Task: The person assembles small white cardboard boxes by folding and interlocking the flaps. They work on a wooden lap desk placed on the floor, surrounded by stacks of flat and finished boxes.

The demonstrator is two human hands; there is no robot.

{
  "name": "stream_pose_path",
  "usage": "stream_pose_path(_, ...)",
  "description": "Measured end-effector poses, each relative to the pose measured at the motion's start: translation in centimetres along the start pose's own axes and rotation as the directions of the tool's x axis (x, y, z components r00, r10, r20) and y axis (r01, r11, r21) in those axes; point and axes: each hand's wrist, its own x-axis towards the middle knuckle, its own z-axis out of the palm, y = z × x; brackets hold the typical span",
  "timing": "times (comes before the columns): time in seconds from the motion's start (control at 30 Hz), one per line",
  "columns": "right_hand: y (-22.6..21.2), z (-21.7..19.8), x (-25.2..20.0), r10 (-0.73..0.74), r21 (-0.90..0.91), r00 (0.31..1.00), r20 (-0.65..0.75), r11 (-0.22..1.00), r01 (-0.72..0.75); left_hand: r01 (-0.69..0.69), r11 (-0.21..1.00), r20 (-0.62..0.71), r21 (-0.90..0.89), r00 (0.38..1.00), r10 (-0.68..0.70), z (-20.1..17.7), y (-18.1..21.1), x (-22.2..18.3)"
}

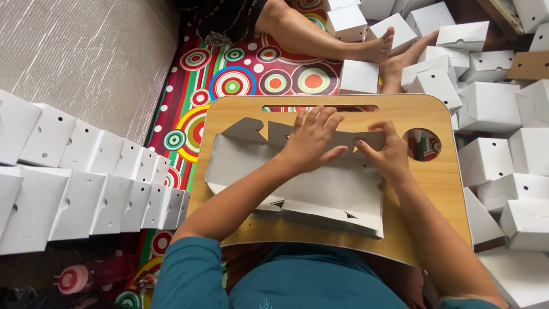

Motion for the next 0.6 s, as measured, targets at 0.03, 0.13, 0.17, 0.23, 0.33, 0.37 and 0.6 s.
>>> stream_pose_path(0.03, 1.0, 0.8, 0.1, 0.006, 0.117, 0.99, -0.142, 0.993, 0.01, 0.029, 0.998, 0.05, 0.053, 0.998, -0.032, 1.6, -0.3, 0.4)
stream_pose_path(0.13, 2.7, 1.7, -0.3, 0.007, 0.232, 0.953, -0.302, 0.97, 0.067, 0.002, 0.992, -0.04, 0.129, 0.999, 0.003, 5.4, -1.5, -0.1)
stream_pose_path(0.17, 3.1, 1.7, -0.6, -0.016, 0.234, 0.943, -0.333, 0.967, 0.099, -0.053, 0.985, -0.18, 0.165, 0.98, 0.082, 6.6, -1.9, -0.5)
stream_pose_path(0.23, 2.5, 1.9, -0.5, -0.073, 0.206, 0.929, -0.363, 0.966, 0.157, -0.055, 0.986, -0.259, 0.159, 0.961, 0.096, 6.9, -1.5, -1.9)
stream_pose_path(0.33, 1.3, 1.7, -0.8, -0.291, 0.008, 0.869, -0.4, 0.947, 0.32, -0.055, 0.987, -0.349, 0.149, 0.931, 0.105, 7.2, -1.1, -3.1)
stream_pose_path(0.37, 0.8, 1.4, -0.8, -0.441, -0.157, 0.812, -0.383, 0.897, 0.413, -0.054, 0.987, -0.357, 0.148, 0.928, 0.105, 7.2, -1.0, -3.0)
stream_pose_path(0.6, 2.2, 2.6, 0.0, -0.242, -0.244, 0.941, -0.237, 0.952, 0.184, -0.053, 0.991, -0.417, 0.119, 0.903, 0.099, 7.7, -1.6, -3.6)
